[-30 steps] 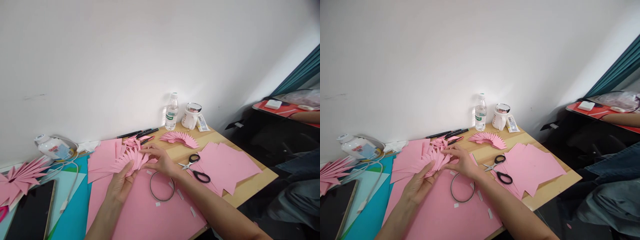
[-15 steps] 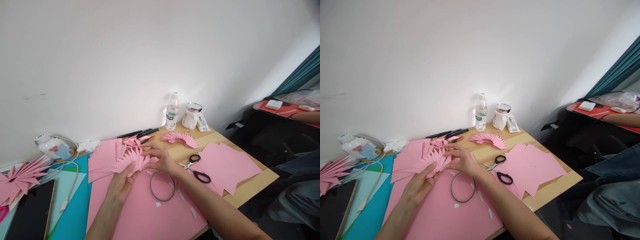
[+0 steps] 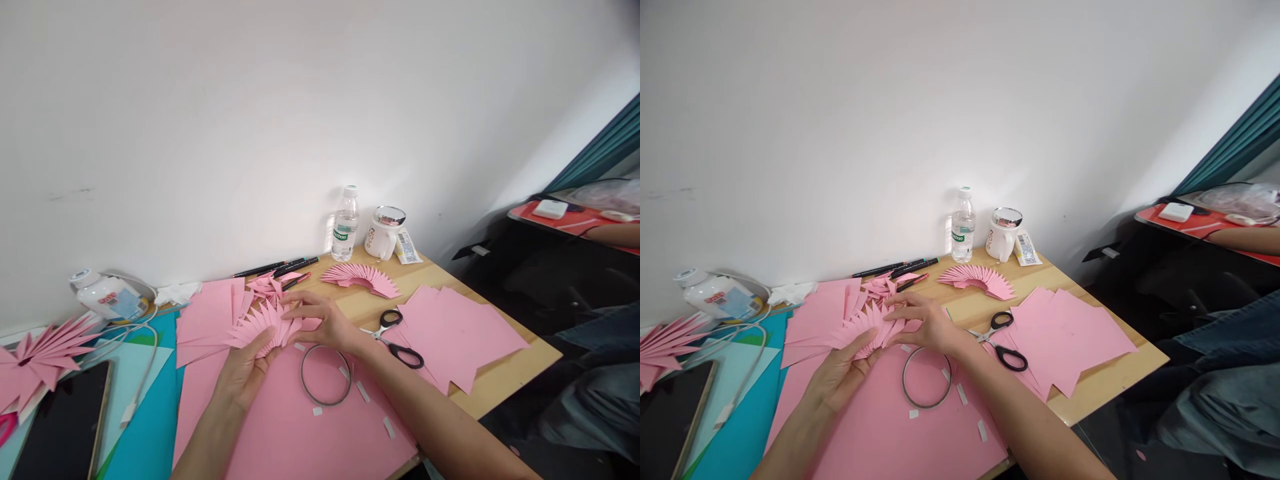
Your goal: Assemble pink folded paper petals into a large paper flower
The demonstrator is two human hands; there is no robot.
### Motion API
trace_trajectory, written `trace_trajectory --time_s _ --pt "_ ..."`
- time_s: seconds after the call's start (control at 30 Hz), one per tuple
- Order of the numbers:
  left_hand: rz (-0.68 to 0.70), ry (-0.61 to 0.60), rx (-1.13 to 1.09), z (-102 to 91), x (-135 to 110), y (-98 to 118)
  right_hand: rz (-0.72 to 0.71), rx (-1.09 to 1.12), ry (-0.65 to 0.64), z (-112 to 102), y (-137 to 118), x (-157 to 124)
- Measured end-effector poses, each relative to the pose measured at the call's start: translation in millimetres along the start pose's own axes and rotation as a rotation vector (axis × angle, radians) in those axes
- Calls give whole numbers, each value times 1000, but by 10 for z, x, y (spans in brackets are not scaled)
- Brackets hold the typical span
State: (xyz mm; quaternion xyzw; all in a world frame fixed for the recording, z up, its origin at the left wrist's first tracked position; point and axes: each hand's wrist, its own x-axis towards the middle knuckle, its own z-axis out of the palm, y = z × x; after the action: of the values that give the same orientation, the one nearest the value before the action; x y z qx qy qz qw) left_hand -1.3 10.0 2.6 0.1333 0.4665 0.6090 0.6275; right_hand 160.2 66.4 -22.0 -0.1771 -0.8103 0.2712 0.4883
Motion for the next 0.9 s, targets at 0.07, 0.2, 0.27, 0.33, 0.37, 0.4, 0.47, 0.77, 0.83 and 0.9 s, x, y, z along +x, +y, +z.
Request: trace_trajectory --time_s 0.07,0.2,0.27,0.33,0.37,0.4,0.47,0.77,0.83,0.9 --pt "5 10 3 1 0 0 18 -12 -16 -5 -15 2" --pt "8 -13 -14 9 -14 5 5 -38 -27 -11 -15 0" --pt "5 -33 -31 9 -21 8 -22 -49 -17 -5 2 -5" --pt "-11 -55 -37 5 -23 11 -32 -61 -6 2 18 -10" --pt "-22 -64 -33 2 -21 13 -34 -66 -4 4 22 -11" --pt "-31 -69 -26 -2 -19 13 -35 -69 -5 5 23 -12" --pt "-45 -56 -20 -7 -11 14 -46 -66 -11 5 18 -11" --pt "-104 7 1 -1 -11 25 -58 -65 -14 14 28 -19" --pt "-129 9 2 4 -19 36 -76 -67 -5 16 31 -21" --pt "-157 7 5 8 -26 48 -95 -63 3 11 30 -19"
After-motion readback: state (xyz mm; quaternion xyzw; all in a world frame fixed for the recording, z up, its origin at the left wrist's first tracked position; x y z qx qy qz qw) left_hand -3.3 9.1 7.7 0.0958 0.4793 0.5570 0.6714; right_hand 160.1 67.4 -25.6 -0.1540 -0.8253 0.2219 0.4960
